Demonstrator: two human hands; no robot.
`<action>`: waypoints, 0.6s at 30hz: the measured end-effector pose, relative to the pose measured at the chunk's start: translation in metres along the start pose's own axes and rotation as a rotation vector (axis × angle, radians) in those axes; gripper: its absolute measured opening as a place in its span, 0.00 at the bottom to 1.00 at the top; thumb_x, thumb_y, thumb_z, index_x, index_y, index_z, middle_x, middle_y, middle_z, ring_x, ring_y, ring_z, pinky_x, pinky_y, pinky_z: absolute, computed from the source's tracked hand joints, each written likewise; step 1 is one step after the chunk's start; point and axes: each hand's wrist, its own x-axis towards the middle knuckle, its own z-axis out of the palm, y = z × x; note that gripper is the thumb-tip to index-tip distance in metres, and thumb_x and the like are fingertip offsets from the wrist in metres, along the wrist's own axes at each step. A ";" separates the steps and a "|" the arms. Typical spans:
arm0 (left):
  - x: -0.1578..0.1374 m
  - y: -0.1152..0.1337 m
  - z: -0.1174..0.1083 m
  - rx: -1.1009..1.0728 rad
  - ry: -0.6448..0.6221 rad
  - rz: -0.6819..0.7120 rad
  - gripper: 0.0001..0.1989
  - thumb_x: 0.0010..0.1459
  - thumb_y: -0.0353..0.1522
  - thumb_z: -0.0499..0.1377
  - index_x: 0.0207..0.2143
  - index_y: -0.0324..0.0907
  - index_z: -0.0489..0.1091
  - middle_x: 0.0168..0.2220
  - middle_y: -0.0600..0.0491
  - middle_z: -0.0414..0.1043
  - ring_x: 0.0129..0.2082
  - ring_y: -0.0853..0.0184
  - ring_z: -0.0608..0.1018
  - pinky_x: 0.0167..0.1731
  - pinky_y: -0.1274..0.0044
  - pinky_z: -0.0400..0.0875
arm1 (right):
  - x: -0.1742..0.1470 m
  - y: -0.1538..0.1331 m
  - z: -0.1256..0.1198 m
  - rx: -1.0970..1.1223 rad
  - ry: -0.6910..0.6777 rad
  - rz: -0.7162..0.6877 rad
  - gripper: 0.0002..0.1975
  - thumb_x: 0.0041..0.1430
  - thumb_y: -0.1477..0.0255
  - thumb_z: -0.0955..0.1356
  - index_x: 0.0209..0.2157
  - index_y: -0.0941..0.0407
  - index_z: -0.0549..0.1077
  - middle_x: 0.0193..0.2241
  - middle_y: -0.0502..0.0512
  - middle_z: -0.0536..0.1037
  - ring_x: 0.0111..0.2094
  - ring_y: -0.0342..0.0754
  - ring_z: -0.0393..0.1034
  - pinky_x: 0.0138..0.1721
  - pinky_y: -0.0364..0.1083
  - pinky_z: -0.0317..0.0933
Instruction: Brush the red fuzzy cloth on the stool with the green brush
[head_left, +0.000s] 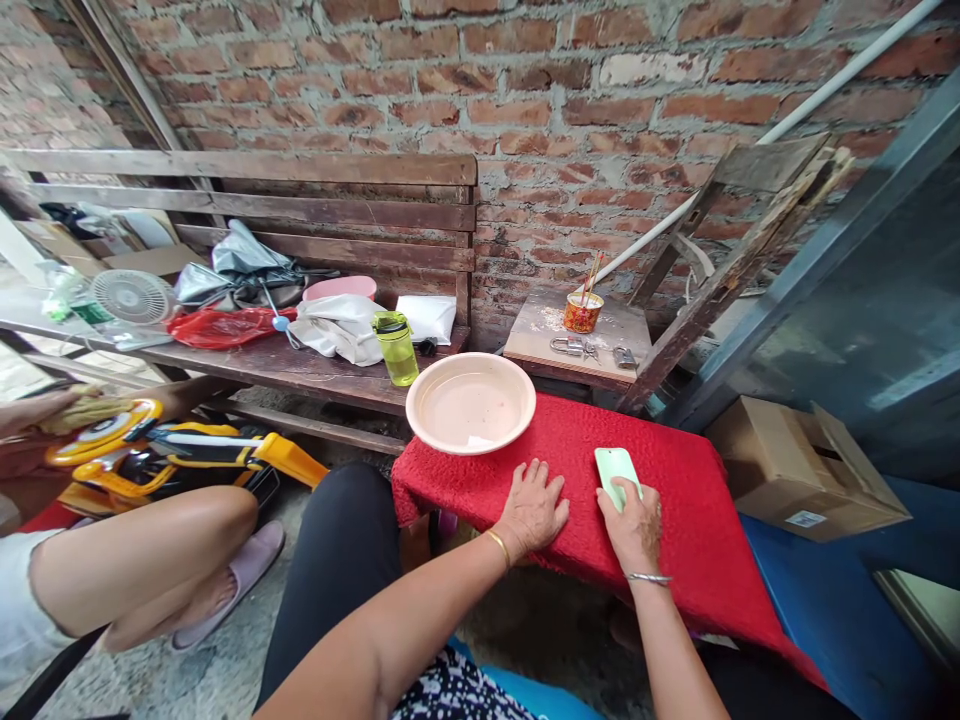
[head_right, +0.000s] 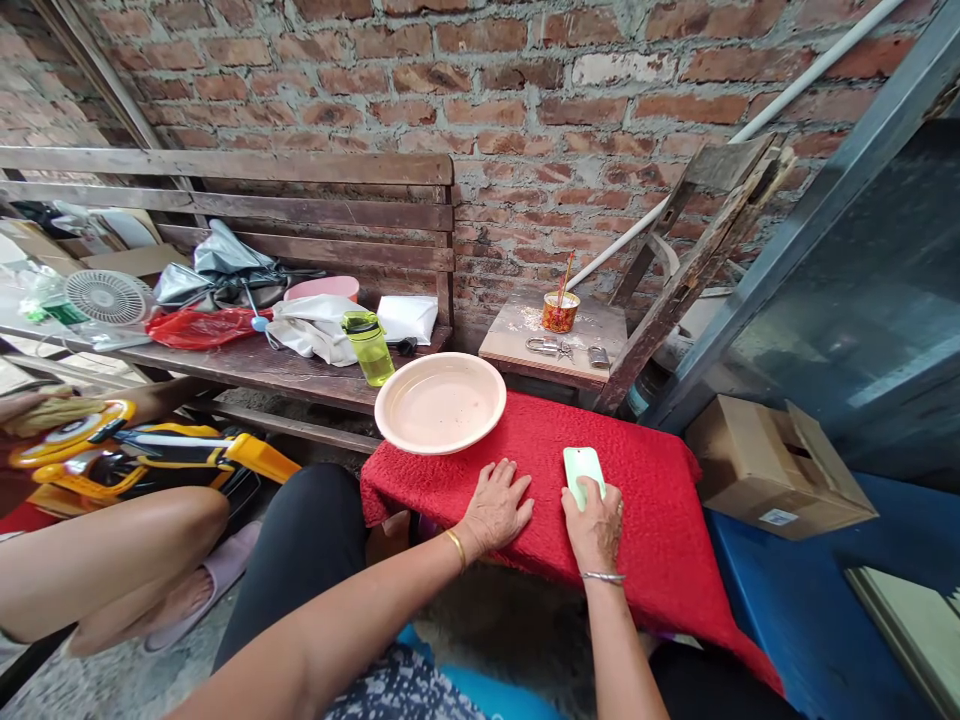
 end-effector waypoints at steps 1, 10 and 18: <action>0.000 0.000 0.000 0.004 -0.001 0.001 0.19 0.63 0.40 0.57 0.53 0.42 0.70 0.58 0.40 0.67 0.61 0.50 0.67 0.60 0.56 0.58 | 0.000 0.000 0.000 -0.001 0.002 -0.006 0.23 0.60 0.52 0.62 0.42 0.56 0.76 0.35 0.61 0.68 0.39 0.57 0.61 0.42 0.54 0.60; 0.001 -0.001 0.000 0.005 -0.005 0.008 0.19 0.63 0.40 0.57 0.53 0.42 0.70 0.58 0.40 0.67 0.61 0.49 0.67 0.60 0.55 0.58 | 0.000 0.001 0.000 -0.004 0.004 -0.013 0.24 0.60 0.51 0.62 0.42 0.56 0.76 0.35 0.62 0.68 0.40 0.58 0.61 0.43 0.55 0.60; 0.001 -0.002 0.002 0.000 -0.011 0.004 0.19 0.63 0.40 0.57 0.53 0.42 0.71 0.58 0.40 0.67 0.61 0.49 0.67 0.60 0.55 0.59 | -0.002 0.004 -0.003 0.033 -0.060 -0.001 0.26 0.59 0.50 0.61 0.42 0.55 0.76 0.35 0.60 0.67 0.39 0.57 0.63 0.43 0.55 0.62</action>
